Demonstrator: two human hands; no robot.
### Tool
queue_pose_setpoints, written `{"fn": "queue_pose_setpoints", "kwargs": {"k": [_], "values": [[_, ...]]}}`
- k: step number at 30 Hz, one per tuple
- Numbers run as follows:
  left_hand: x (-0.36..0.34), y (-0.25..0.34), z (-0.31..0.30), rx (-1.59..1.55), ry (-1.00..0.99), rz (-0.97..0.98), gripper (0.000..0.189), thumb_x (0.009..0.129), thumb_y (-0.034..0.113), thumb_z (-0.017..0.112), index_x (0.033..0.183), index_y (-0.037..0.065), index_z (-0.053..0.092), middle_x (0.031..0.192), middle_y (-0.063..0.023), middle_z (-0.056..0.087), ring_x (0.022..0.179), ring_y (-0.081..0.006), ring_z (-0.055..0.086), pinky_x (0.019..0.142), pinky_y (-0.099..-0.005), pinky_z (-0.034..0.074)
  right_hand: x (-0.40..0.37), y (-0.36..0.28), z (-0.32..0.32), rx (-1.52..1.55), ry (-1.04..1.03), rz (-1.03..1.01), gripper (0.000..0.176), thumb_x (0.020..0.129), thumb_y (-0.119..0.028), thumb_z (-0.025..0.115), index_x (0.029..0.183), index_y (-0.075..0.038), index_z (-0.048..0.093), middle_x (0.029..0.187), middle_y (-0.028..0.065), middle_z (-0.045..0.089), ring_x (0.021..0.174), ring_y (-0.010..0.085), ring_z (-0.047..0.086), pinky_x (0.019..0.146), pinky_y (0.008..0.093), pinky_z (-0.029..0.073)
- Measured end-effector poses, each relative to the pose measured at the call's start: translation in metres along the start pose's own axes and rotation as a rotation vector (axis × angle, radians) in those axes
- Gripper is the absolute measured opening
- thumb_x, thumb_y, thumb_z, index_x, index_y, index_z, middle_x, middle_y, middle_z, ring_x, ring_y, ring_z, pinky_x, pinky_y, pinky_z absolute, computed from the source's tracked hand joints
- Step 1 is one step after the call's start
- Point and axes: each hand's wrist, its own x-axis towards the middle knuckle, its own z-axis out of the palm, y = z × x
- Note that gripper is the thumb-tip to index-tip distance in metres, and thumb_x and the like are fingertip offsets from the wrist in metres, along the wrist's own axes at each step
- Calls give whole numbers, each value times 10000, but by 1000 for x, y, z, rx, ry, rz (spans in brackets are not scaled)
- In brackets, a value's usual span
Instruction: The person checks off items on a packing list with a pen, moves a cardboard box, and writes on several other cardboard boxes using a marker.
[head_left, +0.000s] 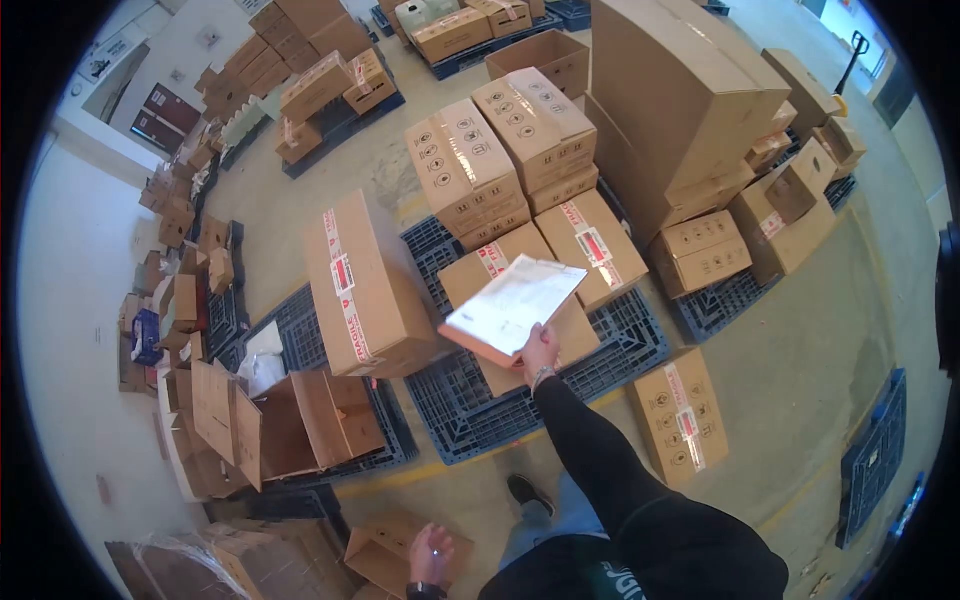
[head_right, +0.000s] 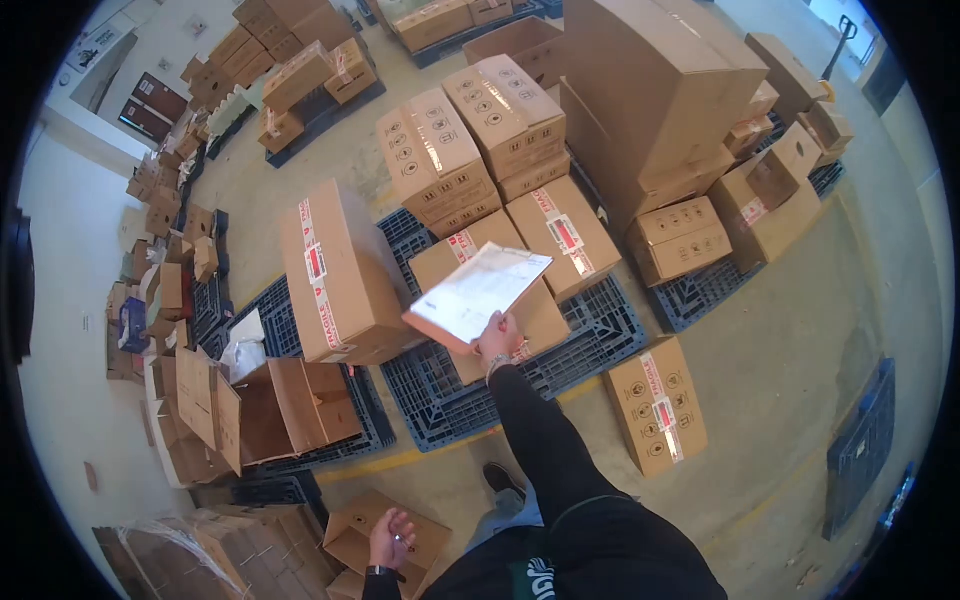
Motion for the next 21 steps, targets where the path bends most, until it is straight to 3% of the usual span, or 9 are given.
{"fn": "queue_pose_setpoints", "kwargs": {"k": [1, 2, 3, 6, 7, 10, 14, 17, 21], "values": [[-5, -3, 5, 32, 44, 6, 301, 974, 348, 574, 1205, 156, 569, 1064, -30, 646, 801, -184, 642, 658, -352, 524, 21, 24, 15, 103, -34, -17, 253, 994, -229, 532, 912, -9, 624, 810, 62, 637, 728, 126, 573, 665, 314, 473], [-11, -4, 12, 54, 49, 5, 309, 974, 344, 577, 1215, 151, 568, 1069, -29, 645, 842, -186, 634, 684, -355, 517, 32, 42, 23, 203, -65, -30, 249, 994, -228, 530, 910, -13, 623, 805, 59, 635, 727, 130, 572, 666, 318, 476], [-19, -4, 18, 76, 53, 2, 318, 973, 341, 581, 1225, 146, 567, 1074, -27, 645, 882, -188, 626, 710, -358, 511, 32, 50, 24, -78, -93, -64, 218, 963, -229, 563, 908, -27, 621, 843, 103, 655, 753, 219, 623, 694, 372, 500], [-10, -21, 18, 218, 62, 25, 353, 970, 322, 598, 1248, 107, 562, 1066, -36, 649, 917, -183, 629, 740, -341, 513, 22, 69, 0, -925, -453, -252, 192, 916, -235, 603, 910, -45, 629, 893, 157, 662, 825, 332, 648, 729, 431, 508], [-3, -26, 18, 274, 61, 39, 366, 969, 314, 604, 1254, 89, 561, 1060, -41, 651, 915, -180, 635, 742, -331, 517, 20, 78, -2, -913, -398, -333, 184, 893, -234, 604, 954, -61, 628, 945, 198, 656, 900, 406, 634, 771, 479, 508], [-2, -39, 20, 336, 56, 62, 323, 969, 270, 612, 1242, 103, 565, 1083, -26, 648, 848, -159, 650, 713, -284, 519, 32, 80, -7, -1042, -420, -306, 204, 909, -224, 570, 1032, -64, 605, 956, 189, 657, 916, 401, 637, 793, 492, 509], [-14, -42, 33, 413, 55, 64, 380, 966, 263, 623, 1284, 69, 547, 1099, -29, 657, 895, -165, 660, 724, -268, 510, 64, 39, 11, -1298, -427, -94, 230, 911, -158, 552, 1120, -62, 567, 1062, 216, 668, 995, 413, 650, 845, 508, 513], [-14, -54, 29, 446, 57, 45, 406, 972, 263, 616, 1306, 48, 531, 1116, -44, 659, 917, -177, 670, 724, -267, 513, 91, 21, 24, -1329, -433, -181, 236, 924, -146, 526, 1133, -43, 563, 1094, 242, 666, 1030, 413, 655, 845, 506, 525], [-13, -75, 7, 409, 30, 68, 423, 976, 262, 612, 1313, 24, 517, 1135, -74, 659, 925, -194, 682, 726, -278, 519, 112, 6, 57, -1383, -353, -132, 265, 941, -155, 500, 1160, -15, 546, 1087, 241, 672, 1027, 396, 665, 843, 481, 544]]}}
